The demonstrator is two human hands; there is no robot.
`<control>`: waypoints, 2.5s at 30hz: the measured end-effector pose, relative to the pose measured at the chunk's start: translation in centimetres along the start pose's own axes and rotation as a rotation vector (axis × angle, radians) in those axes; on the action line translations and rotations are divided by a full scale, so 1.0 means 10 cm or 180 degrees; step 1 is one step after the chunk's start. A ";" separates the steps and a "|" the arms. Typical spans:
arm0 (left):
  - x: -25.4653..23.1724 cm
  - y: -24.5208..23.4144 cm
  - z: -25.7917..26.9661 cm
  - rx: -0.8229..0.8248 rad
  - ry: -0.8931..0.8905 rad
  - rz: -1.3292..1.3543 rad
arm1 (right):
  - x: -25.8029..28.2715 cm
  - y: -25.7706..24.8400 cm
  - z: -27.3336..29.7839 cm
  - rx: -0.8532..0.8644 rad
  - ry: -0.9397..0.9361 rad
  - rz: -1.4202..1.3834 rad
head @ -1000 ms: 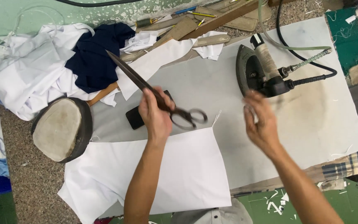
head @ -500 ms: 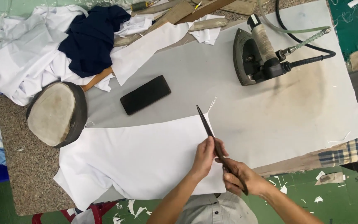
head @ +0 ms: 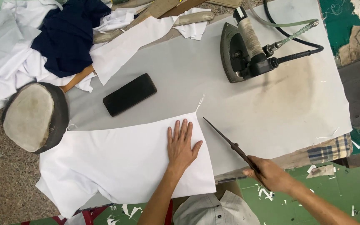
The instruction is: The person irons a white fabric piece on a work table using a steam iron, smoothing it out and pressing the edges. They then use scissors to trim loose threads from the fabric and continue ironing different sections.
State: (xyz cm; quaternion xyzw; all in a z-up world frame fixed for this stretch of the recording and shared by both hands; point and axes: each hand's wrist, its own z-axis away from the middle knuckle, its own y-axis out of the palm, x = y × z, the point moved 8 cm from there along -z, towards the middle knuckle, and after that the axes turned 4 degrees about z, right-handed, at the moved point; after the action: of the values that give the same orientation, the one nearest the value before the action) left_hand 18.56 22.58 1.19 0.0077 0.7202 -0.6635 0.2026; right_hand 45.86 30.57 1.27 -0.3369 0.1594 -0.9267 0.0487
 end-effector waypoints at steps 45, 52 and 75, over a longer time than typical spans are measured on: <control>1.64 -1.01 0.93 -0.1449 -0.0335 0.0607 | 2.09 0.03 -1.36 -0.1985 -0.0350 0.2496; 2.85 -1.30 1.17 -0.0985 -0.1174 -0.0317 | 1.71 0.41 -0.97 -0.1775 -0.0411 0.1652; 2.19 -0.77 1.41 -0.0853 -0.1167 0.0039 | 1.96 -0.93 -2.39 -0.2094 -0.0203 0.3174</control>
State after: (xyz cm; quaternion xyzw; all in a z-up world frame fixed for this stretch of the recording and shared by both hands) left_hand 0.29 2.51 1.42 -0.1356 0.7530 -0.5509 0.3334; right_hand 15.67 41.78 -1.03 -0.2465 0.5754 -0.6834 0.3756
